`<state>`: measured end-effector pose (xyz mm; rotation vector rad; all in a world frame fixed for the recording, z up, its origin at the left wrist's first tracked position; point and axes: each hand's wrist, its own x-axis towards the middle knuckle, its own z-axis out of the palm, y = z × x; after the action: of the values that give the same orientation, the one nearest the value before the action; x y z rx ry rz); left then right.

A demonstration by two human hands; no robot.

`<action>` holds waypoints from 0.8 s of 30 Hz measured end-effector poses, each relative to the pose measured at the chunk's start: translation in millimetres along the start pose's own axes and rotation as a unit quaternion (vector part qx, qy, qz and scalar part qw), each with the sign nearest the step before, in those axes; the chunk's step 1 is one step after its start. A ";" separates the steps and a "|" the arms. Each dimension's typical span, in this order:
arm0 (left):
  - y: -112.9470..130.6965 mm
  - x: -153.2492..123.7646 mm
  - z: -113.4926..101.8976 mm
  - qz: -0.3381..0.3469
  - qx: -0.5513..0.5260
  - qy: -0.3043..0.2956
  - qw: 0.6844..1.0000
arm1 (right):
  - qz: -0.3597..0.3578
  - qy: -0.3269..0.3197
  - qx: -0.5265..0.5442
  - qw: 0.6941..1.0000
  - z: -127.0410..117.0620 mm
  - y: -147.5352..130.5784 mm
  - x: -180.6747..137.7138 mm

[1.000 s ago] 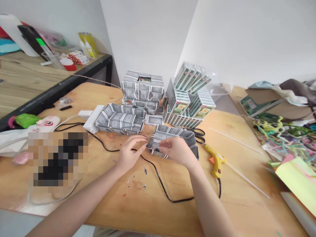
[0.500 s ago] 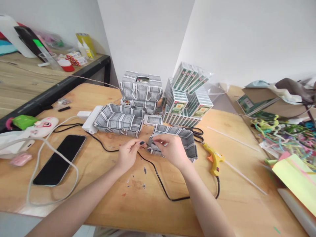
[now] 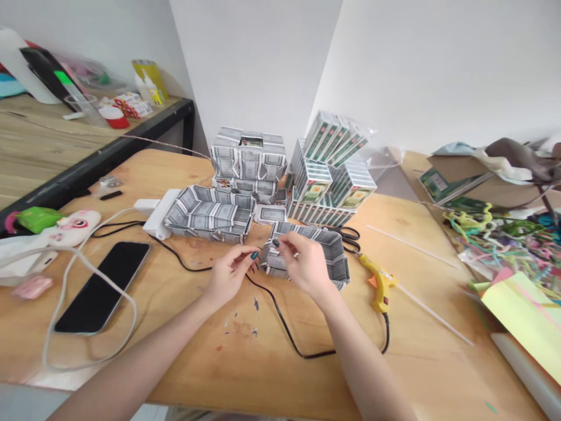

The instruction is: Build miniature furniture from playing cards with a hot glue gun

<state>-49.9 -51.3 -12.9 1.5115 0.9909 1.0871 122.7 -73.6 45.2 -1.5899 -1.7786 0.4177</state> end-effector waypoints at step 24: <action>-1.3 -5.3 -2.4 0.088 0.196 -0.055 0.975 | 0.027 -0.083 0.231 0.969 18.1 -11.6 -2.7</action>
<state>-53.6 -55.5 -14.8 1.9897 1.0505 0.9530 101.9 -74.7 39.4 -1.2997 -1.6062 0.9408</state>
